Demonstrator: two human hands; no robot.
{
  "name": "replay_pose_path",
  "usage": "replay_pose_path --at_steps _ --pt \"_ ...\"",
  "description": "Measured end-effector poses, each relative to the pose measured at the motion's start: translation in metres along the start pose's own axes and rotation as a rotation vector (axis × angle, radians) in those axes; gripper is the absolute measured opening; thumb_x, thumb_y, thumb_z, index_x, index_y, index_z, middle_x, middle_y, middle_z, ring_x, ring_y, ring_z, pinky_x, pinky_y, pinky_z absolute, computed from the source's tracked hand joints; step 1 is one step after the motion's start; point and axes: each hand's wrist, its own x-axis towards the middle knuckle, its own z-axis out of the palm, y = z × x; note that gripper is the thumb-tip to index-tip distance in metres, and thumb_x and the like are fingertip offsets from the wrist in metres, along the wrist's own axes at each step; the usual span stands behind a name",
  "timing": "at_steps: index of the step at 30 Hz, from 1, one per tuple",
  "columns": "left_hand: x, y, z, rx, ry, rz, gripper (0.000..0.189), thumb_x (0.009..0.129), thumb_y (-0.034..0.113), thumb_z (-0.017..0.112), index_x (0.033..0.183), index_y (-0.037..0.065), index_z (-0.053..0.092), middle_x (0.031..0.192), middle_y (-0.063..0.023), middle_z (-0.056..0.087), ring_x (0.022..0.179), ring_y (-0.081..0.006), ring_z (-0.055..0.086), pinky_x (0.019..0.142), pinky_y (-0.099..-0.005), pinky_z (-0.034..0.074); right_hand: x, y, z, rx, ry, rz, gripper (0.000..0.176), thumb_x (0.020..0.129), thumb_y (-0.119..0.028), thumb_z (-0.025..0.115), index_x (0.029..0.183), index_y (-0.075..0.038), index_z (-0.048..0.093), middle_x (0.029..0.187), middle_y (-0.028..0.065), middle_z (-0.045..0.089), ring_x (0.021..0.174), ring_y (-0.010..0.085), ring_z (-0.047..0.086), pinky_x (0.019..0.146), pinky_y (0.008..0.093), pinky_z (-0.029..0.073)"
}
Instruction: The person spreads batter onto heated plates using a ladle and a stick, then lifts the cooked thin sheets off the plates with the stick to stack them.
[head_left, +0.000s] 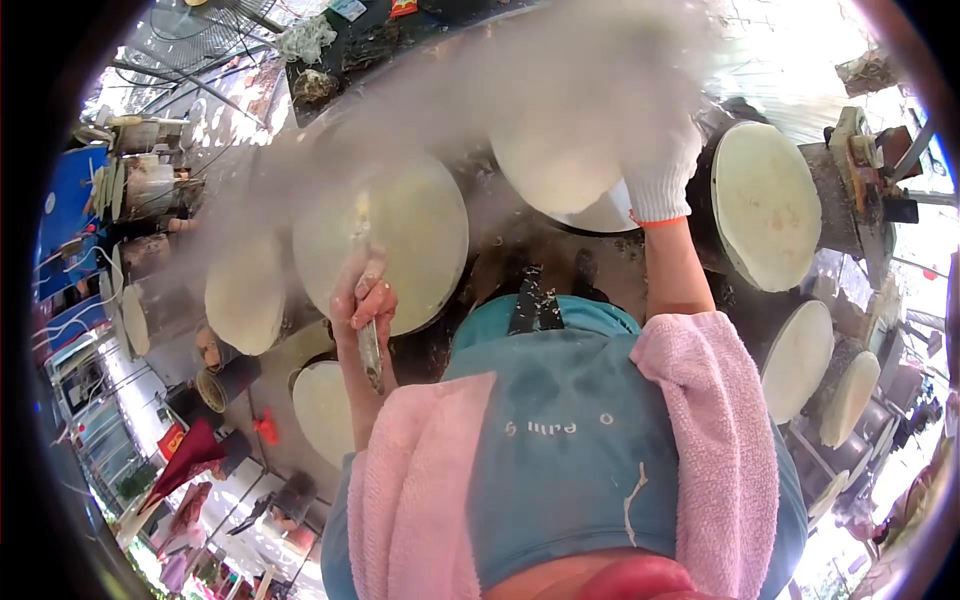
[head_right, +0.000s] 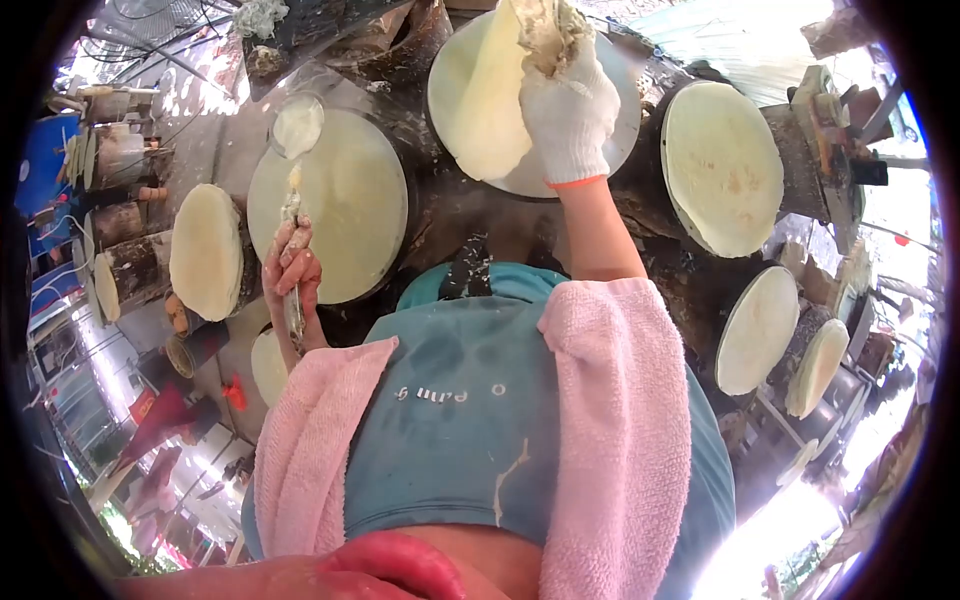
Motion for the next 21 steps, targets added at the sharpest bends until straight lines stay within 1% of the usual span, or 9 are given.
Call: replay_pose_path --at_steps 1,5,7,14,21 --pt "0.004 0.003 -0.004 0.018 -0.012 -0.017 0.026 0.100 0.014 0.037 0.110 -0.010 0.040 0.065 0.0016 0.042 0.032 0.0005 0.036 0.034 -0.0167 0.019 0.003 -0.004 0.002 0.005 0.008 -0.034 0.032 0.075 -0.013 0.069 0.104 -0.004 0.061 0.090 0.0095 0.066 0.076 0.0245 0.065 0.066 0.0334 0.052" --pt "0.014 0.009 -0.004 0.031 -0.001 -0.004 0.026 0.100 0.015 0.037 0.109 -0.010 0.040 0.064 0.0029 0.041 0.032 0.0007 0.034 0.033 -0.0160 0.018 0.023 -0.022 0.002 0.020 -0.048 0.063 0.033 0.075 -0.013 0.068 0.106 -0.005 0.060 0.090 0.0093 0.066 0.076 0.0243 0.065 0.067 0.0330 0.052" --pt "0.018 0.012 -0.010 0.145 0.094 -0.046 0.016 0.098 0.016 0.042 0.103 0.003 0.050 0.063 0.0050 0.043 0.030 -0.0001 0.028 0.035 -0.0177 0.018 0.029 -0.028 0.003 0.054 -0.052 0.079 0.034 0.075 -0.012 0.067 0.108 -0.005 0.059 0.090 0.0092 0.066 0.076 0.0243 0.065 0.067 0.0328 0.052" --pt "0.031 0.012 -0.009 0.110 0.088 -0.110 0.016 0.097 0.016 0.043 0.101 0.003 0.052 0.061 0.0060 0.041 0.032 0.0005 0.030 0.037 -0.0177 0.018 0.044 -0.039 0.005 0.141 -0.051 0.126 0.038 0.076 -0.011 0.066 0.112 -0.007 0.058 0.090 0.0088 0.066 0.075 0.0241 0.065 0.068 0.0320 0.052" --pt "0.046 0.016 0.001 0.199 0.088 -0.146 0.019 0.096 0.018 0.046 0.099 0.001 0.053 0.060 0.0065 0.040 0.032 0.0008 0.029 0.036 -0.0173 0.018 0.055 -0.053 0.001 0.243 -0.058 0.204 0.041 0.077 -0.009 0.065 0.117 -0.008 0.056 0.091 0.0084 0.067 0.075 0.0239 0.065 0.070 0.0313 0.052"
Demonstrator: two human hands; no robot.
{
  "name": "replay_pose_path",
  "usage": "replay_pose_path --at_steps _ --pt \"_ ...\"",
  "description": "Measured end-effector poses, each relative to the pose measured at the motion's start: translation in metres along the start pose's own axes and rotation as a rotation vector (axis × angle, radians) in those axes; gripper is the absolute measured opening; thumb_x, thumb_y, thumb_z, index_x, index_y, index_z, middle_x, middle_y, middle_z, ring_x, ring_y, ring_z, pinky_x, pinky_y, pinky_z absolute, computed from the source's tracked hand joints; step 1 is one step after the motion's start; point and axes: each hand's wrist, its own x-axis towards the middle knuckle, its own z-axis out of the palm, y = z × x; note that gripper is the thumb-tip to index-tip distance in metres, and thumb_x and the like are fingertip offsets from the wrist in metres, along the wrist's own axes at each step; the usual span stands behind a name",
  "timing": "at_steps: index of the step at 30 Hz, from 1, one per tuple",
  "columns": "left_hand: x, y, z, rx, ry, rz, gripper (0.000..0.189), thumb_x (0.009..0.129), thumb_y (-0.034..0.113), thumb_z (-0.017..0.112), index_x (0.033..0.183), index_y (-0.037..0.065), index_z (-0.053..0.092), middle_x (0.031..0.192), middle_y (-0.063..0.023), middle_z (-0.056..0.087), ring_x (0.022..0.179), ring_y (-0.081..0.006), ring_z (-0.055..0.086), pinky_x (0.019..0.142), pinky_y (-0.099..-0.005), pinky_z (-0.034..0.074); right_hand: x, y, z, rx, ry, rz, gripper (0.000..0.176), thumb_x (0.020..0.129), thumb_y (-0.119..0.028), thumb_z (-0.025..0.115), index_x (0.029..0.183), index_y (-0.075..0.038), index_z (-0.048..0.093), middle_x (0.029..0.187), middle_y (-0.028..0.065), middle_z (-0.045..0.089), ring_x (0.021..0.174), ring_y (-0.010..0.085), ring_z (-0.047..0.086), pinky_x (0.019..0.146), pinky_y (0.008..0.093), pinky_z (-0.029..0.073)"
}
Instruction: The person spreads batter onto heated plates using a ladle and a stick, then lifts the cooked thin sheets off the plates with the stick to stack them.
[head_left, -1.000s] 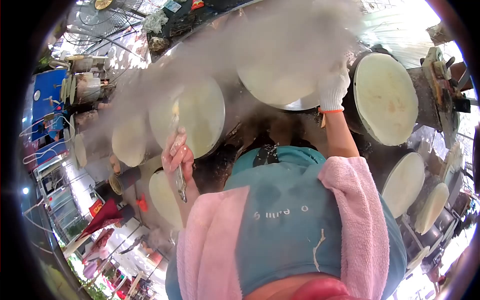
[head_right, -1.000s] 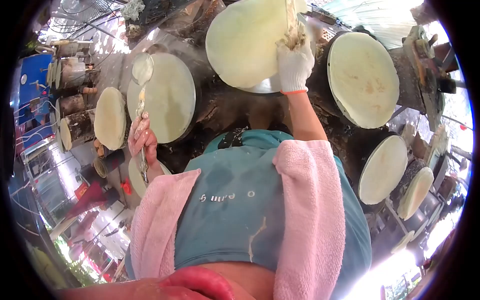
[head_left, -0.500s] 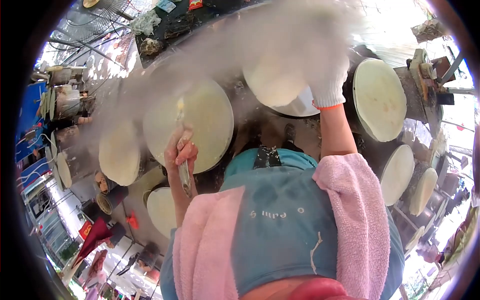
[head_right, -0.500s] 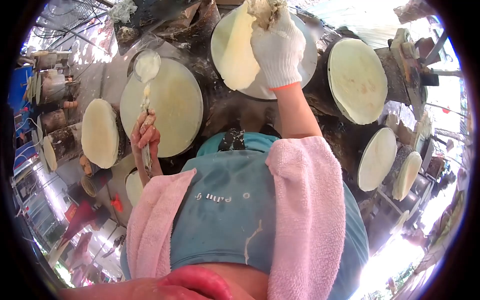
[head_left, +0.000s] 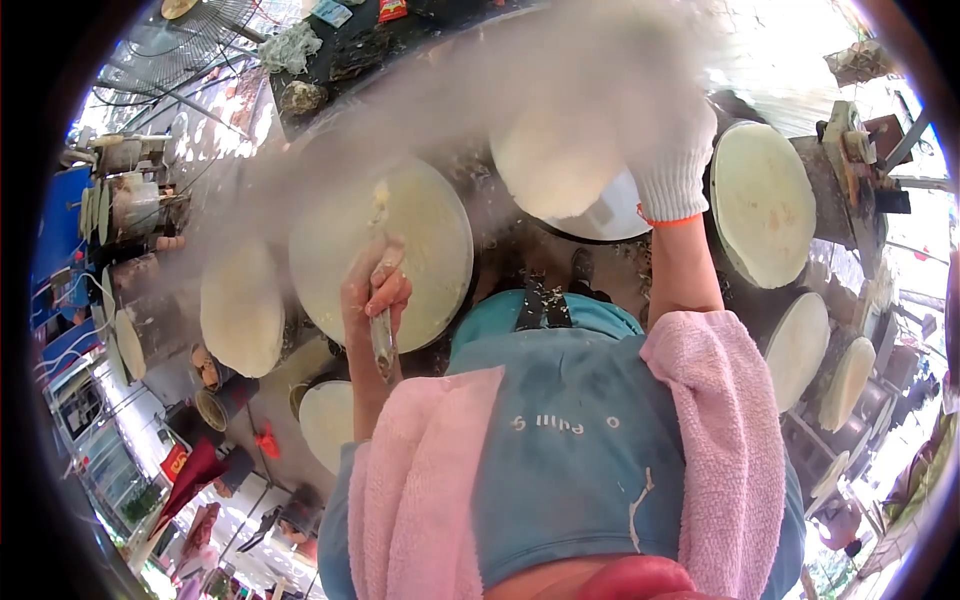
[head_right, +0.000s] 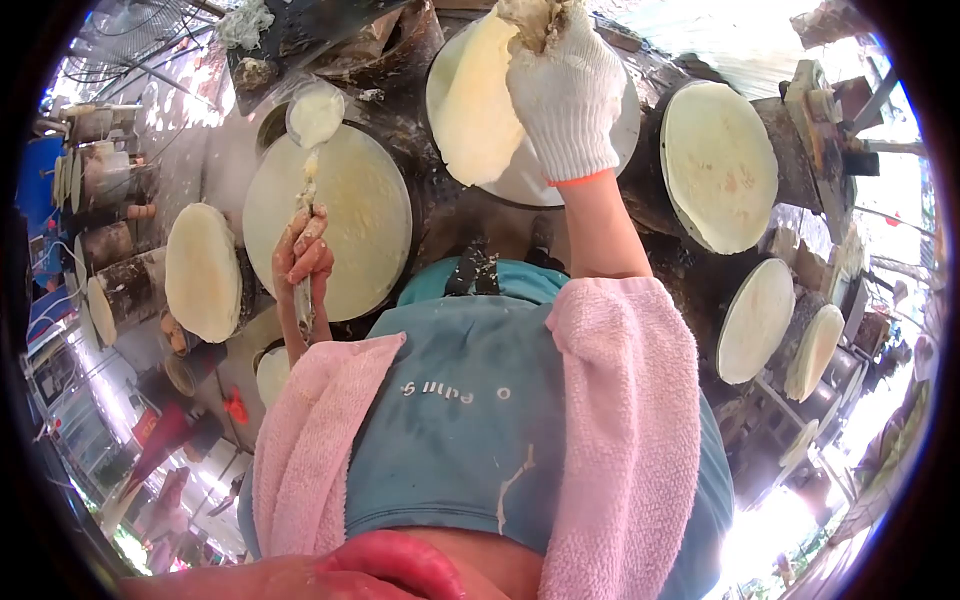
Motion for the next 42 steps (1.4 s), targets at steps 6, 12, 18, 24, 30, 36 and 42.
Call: replay_pose_path --at_steps 6,12,18,24,30,36,42 --pt "0.006 -0.002 -0.009 -0.027 0.133 0.045 0.029 0.099 0.013 0.039 0.111 -0.012 0.047 0.067 0.0020 0.046 0.033 0.0009 0.031 0.035 -0.0133 0.020 0.009 -0.028 -0.012 0.226 0.034 0.154 0.045 0.077 -0.008 0.063 0.121 -0.009 0.055 0.091 0.0080 0.067 0.075 0.0237 0.064 0.071 0.0307 0.052" --pt "0.039 -0.007 0.004 0.153 -0.027 -0.055 0.024 0.098 0.018 0.042 0.103 -0.004 0.052 0.061 0.0054 0.039 0.034 0.0002 0.026 0.034 -0.0167 0.022 0.035 0.048 -0.072 0.125 0.131 0.296 0.041 0.073 -0.006 0.064 0.113 -0.003 0.055 0.078 0.0085 0.061 0.070 0.0187 0.060 0.061 0.0335 0.048" --pt "0.050 -0.029 0.055 0.194 -0.027 -0.032 0.024 0.099 0.016 0.041 0.103 -0.005 0.050 0.063 0.0038 0.040 0.034 -0.0003 0.027 0.033 -0.0153 0.023 0.015 0.154 -0.181 0.570 0.324 0.398 0.038 0.068 0.011 0.061 0.105 0.001 0.057 0.085 0.0032 0.061 0.073 0.0103 0.058 0.069 0.0254 0.052" --pt "0.069 -0.086 0.115 0.050 -0.329 -0.163 0.023 0.099 0.012 0.037 0.110 -0.007 0.044 0.069 0.0004 0.045 0.033 -0.0017 0.030 0.033 -0.0151 0.025 -0.066 0.272 -0.319 0.509 0.415 0.679 0.039 0.077 0.005 0.062 0.115 0.002 0.054 0.094 0.0081 0.065 0.082 0.0168 0.064 0.074 0.0282 0.055" --pt "0.059 -0.157 0.207 0.147 -0.215 -0.082 0.029 0.095 -0.002 0.031 0.122 -0.012 0.034 0.071 -0.0015 0.043 0.037 0.0000 0.038 0.041 -0.0168 0.024 -0.149 0.409 -0.384 0.055 0.337 0.845 0.040 0.074 0.002 0.067 0.113 0.002 0.056 0.096 0.0064 0.063 0.084 0.0145 0.061 0.075 0.0272 0.053" --pt "0.053 -0.197 0.256 0.328 -0.163 -0.006 0.025 0.095 0.002 0.035 0.117 -0.009 0.040 0.075 -0.0051 0.051 0.037 -0.0041 0.037 0.036 -0.0130 0.027 -0.163 0.423 -0.396 -0.508 0.223 0.953 0.100 0.061 -0.041 0.079 0.143 -0.015 0.029 0.115 0.0184 0.060 0.098 0.0312 0.062 0.084 0.0392 0.047" --pt "0.084 -0.205 0.289 0.231 -0.344 -0.202 0.026 0.096 0.004 0.035 0.118 -0.010 0.036 0.071 -0.0052 0.042 0.033 -0.0041 0.030 0.032 -0.0169 0.023 -0.180 0.470 -0.382 0.329 0.408 0.867 0.094 0.066 -0.005 0.079 0.142 0.003 0.024 0.142 0.0098 0.039 0.122 0.0165 0.045 0.091 0.0274 0.045"
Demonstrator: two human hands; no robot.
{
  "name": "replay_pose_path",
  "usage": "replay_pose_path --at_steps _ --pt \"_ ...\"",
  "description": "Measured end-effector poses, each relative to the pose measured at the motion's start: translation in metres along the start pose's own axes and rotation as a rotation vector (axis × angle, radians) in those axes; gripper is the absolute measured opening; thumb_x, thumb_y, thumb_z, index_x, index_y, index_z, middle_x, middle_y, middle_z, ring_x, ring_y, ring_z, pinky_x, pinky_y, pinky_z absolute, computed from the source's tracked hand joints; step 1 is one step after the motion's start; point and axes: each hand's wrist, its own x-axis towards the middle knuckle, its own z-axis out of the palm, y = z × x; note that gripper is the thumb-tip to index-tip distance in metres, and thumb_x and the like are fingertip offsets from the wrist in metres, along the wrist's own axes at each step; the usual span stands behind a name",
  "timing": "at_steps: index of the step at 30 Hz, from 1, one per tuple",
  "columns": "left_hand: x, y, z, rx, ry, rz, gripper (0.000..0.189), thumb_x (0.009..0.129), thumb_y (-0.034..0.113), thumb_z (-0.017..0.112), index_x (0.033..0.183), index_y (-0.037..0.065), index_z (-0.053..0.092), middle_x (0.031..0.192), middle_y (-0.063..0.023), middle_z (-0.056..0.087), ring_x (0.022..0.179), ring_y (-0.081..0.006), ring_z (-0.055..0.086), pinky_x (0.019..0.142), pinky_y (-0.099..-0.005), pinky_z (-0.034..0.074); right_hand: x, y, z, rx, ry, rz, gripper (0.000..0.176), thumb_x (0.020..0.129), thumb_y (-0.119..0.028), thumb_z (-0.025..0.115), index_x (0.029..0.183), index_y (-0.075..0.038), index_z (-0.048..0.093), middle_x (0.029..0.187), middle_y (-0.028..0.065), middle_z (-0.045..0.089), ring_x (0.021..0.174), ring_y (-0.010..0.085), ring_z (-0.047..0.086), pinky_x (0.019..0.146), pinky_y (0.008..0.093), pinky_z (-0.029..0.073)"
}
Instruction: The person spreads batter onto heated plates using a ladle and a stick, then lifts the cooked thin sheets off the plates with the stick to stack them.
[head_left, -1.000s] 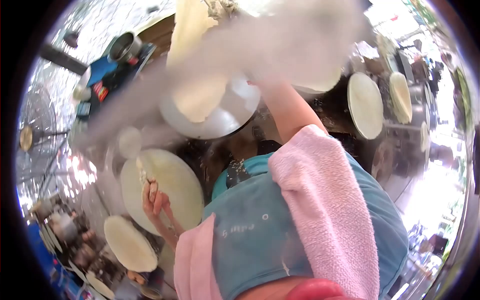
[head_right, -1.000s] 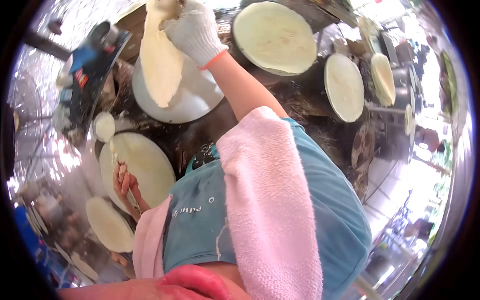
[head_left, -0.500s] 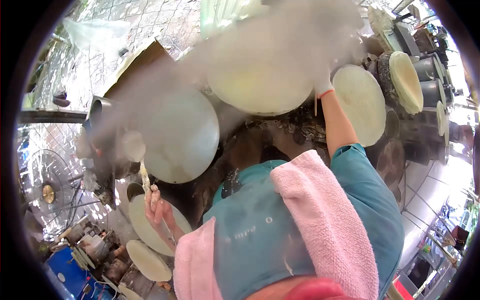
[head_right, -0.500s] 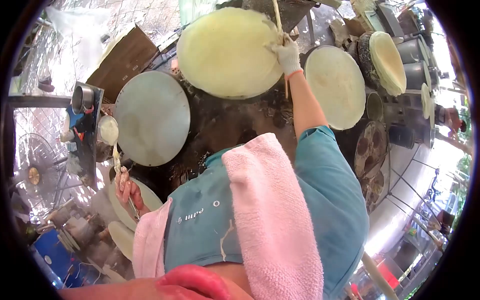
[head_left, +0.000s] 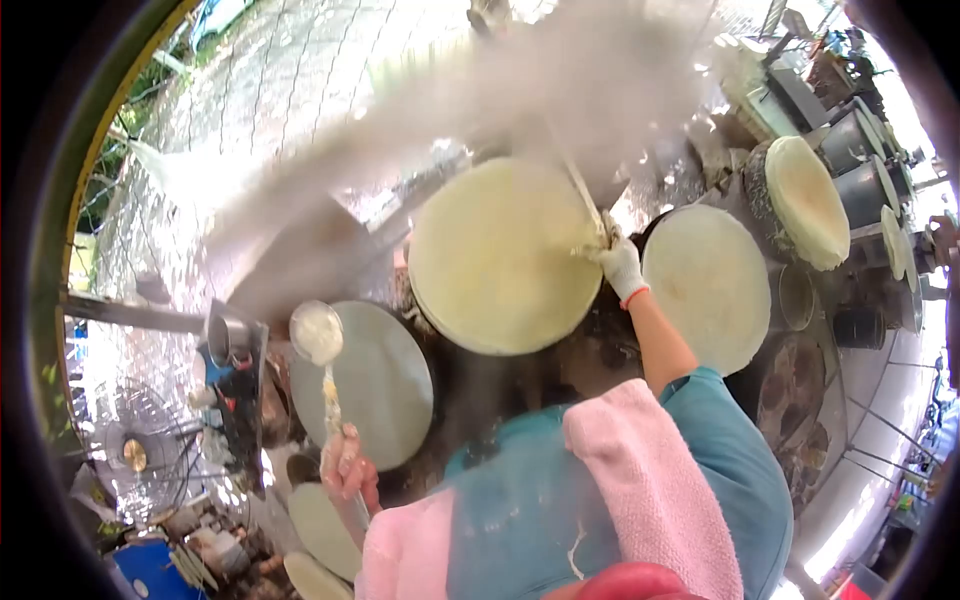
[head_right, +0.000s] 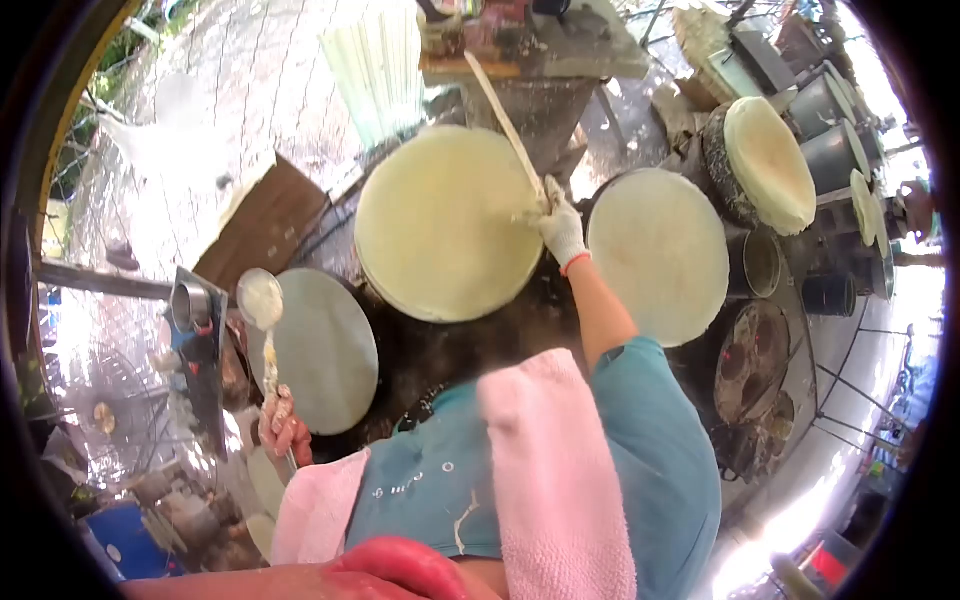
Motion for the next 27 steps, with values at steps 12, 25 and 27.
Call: replay_pose_path --at_steps 12,25,27 --pt "0.048 0.009 0.002 0.130 0.042 -0.202 0.021 0.097 0.015 0.042 0.099 -0.005 0.050 0.062 0.0048 0.039 0.033 0.0001 0.024 0.031 -0.0165 0.016 -0.034 -0.153 0.093 0.025 0.053 -0.263 0.053 0.070 0.009 0.061 0.122 0.000 0.053 0.100 0.0039 0.063 0.088 0.0107 0.059 0.079 0.0244 0.048" --pt "0.050 -0.047 0.041 0.093 -0.005 -0.191 0.024 0.100 0.013 0.033 0.110 -0.007 0.042 0.063 0.0025 0.039 0.033 -0.0004 0.031 0.034 -0.0181 0.019 -0.021 -0.313 -0.240 -0.139 0.188 -0.200 0.022 0.061 0.004 0.065 0.079 -0.003 0.056 0.072 0.0053 0.058 0.064 0.0151 0.059 0.061 0.0305 0.051" --pt "0.046 -0.067 0.044 0.053 -0.071 -0.195 0.024 0.100 0.011 0.034 0.114 -0.008 0.040 0.068 0.0021 0.038 0.036 0.0003 0.032 0.037 -0.0162 0.021 -0.008 -0.346 -0.311 -0.580 0.303 -0.290 0.013 0.070 -0.006 0.061 0.083 -0.006 0.057 0.073 0.0046 0.061 0.065 0.0185 0.061 0.059 0.0313 0.050"
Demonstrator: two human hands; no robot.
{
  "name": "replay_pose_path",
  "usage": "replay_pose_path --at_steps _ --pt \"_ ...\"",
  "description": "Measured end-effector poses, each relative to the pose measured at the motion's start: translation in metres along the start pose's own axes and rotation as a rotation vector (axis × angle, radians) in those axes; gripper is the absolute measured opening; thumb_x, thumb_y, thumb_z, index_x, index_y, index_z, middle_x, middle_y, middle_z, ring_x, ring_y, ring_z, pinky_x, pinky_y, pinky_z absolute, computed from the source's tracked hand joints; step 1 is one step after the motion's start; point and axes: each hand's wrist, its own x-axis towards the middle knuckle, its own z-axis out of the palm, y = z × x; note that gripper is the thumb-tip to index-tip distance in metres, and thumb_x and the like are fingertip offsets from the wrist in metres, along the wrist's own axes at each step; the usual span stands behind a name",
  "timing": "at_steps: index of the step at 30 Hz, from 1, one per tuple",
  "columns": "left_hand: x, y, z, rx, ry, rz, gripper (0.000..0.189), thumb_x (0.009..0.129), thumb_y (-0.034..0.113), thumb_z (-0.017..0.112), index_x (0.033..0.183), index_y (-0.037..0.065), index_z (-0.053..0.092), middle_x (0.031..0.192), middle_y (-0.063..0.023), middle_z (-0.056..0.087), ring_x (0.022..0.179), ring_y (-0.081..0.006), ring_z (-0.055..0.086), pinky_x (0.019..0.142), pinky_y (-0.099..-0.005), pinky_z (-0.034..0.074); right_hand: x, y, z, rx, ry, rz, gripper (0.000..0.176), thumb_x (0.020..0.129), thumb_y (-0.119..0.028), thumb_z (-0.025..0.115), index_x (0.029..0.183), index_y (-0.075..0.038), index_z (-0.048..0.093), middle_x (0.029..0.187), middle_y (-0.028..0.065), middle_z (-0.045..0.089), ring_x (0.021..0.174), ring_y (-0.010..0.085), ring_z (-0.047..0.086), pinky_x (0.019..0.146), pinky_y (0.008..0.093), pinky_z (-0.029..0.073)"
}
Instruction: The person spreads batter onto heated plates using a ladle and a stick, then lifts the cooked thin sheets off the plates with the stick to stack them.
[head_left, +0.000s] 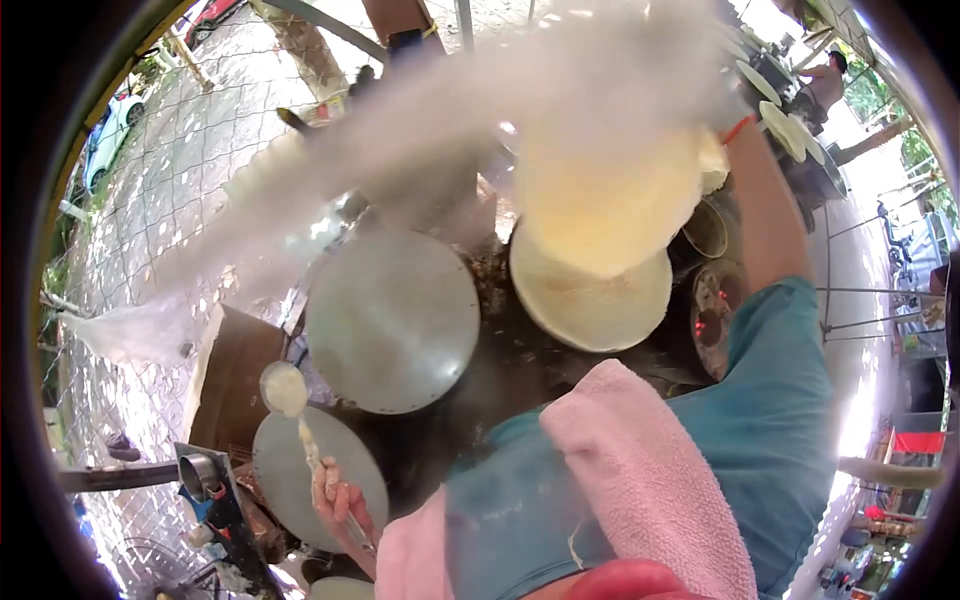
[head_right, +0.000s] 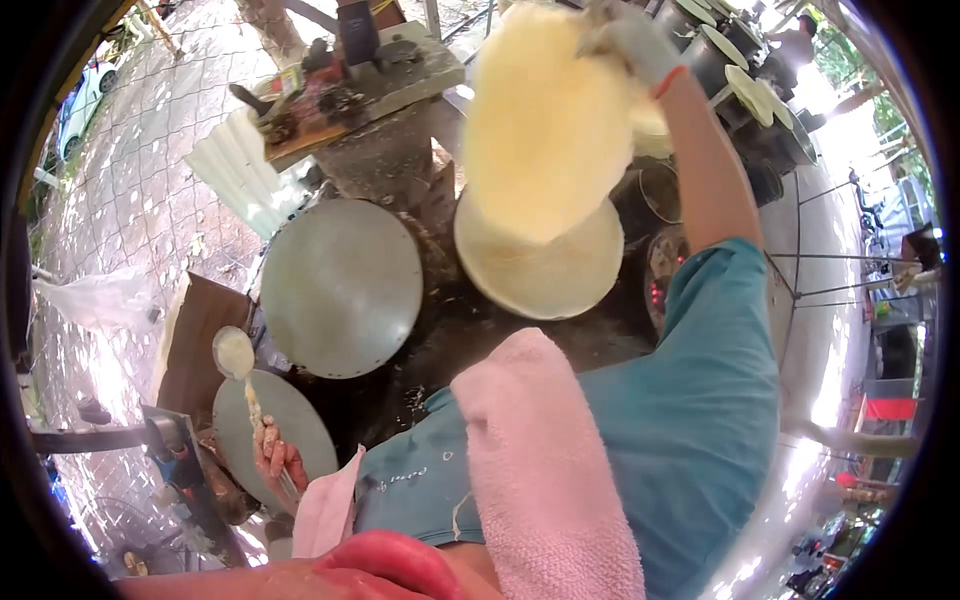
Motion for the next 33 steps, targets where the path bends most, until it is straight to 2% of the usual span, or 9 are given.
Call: replay_pose_path --at_steps 7,13,23,25,26,27,28,29,33 --pt "-0.035 -0.091 0.039 -0.330 -0.080 0.143 0.028 0.100 0.011 0.027 0.116 -0.010 0.033 0.075 -0.0041 0.041 0.037 -0.0031 0.038 0.041 -0.0186 0.026 0.034 0.021 -0.065 -0.898 0.205 -0.376 0.022 0.069 -0.016 0.059 0.088 -0.004 0.062 0.079 0.0209 0.063 0.076 0.0377 0.061 0.067 0.0453 0.047" --pt "-0.093 -0.136 0.089 -0.167 0.181 0.285 0.028 0.100 0.013 0.027 0.117 -0.009 0.032 0.075 -0.0027 0.039 0.037 -0.0026 0.036 0.041 -0.0187 0.026 0.034 0.267 -0.027 -1.317 0.061 -0.291 0.018 0.086 -0.015 0.047 0.103 -0.015 0.054 0.078 0.0080 0.063 0.072 0.0272 0.065 0.060 0.0398 0.052" --pt "-0.161 -0.197 0.085 -0.078 0.558 0.637 0.043 0.099 0.012 0.029 0.134 -0.013 0.022 0.067 0.0015 0.039 0.039 -0.0023 0.030 0.035 -0.0173 0.022 0.006 0.327 -0.011 -0.828 -0.006 -0.210 0.029 0.083 -0.028 0.055 0.104 -0.009 0.062 0.095 0.0232 0.063 0.089 0.0373 0.061 0.074 0.0450 0.049" --pt "-0.192 -0.206 0.061 -0.489 0.267 0.485 0.048 0.099 0.014 0.026 0.137 -0.014 0.018 0.057 0.0011 0.044 0.039 -0.0025 0.031 0.035 -0.0180 0.023 0.005 0.340 -0.014 -0.747 -0.211 -0.052 0.033 0.085 -0.026 0.057 0.114 -0.010 0.060 0.107 0.0190 0.062 0.091 0.0311 0.062 0.079 0.0395 0.051" --pt "-0.208 -0.215 0.044 -0.401 -0.069 0.479 0.051 0.094 0.002 0.034 0.139 -0.014 0.015 0.117 -0.0244 0.055 0.046 -0.0025 0.037 0.039 -0.0191 0.026 -0.006 0.341 -0.011 -0.499 -0.281 -0.025 0.035 0.085 -0.024 0.058 0.116 -0.008 0.058 0.109 0.0168 0.061 0.091 0.0288 0.062 0.080 0.0376 0.051" --pt "-0.213 -0.221 0.052 -0.492 -0.302 0.430 0.049 0.098 0.010 0.027 0.138 -0.015 0.014 0.104 -0.0209 0.062 0.040 -0.0022 0.044 0.038 -0.0202 0.026 -0.014 0.342 -0.009 -0.143 -0.353 0.079 0.037 0.085 -0.022 0.059 0.118 -0.007 0.057 0.111 0.0147 0.060 0.091 0.0264 0.062 0.081 0.0358 0.052" --pt "-0.241 -0.234 0.060 -0.350 0.268 0.611 0.047 0.100 0.014 0.023 0.135 -0.017 0.018 0.084 -0.0122 0.065 0.035 -0.0034 0.047 0.036 -0.0204 0.023 -0.027 0.328 -0.006 0.203 -0.407 0.232 0.039 0.085 -0.021 0.060 0.120 -0.005 0.055 0.113 0.0125 0.059 0.091 0.0241 0.062 0.082 0.0339 0.052" --pt "-0.254 -0.234 0.059 -0.537 -0.009 0.507 0.043 0.100 0.015 0.024 0.128 -0.018 0.028 0.067 -0.0034 0.055 0.033 -0.0035 0.044 0.034 -0.0200 0.021 -0.027 0.333 -0.003 0.497 -0.460 0.354 0.041 0.084 -0.019 0.061 0.122 -0.004 0.054 0.116 0.0103 0.058 0.091 0.0218 0.061 0.084 0.0321 0.052" --pt "-0.342 -0.266 0.038 -0.636 0.108 0.696 0.035 0.101 0.014 0.027 0.111 -0.018 0.037 0.061 0.0002 0.037 0.031 -0.0055 0.037 0.031 -0.0208 0.024 -0.138 0.236 0.082 -0.169 -0.319 -0.134 0.041 0.083 -0.010 0.062 0.122 0.000 0.053 0.102 0.0111 0.063 0.091 0.0227 0.059 0.084 0.0335 0.046"
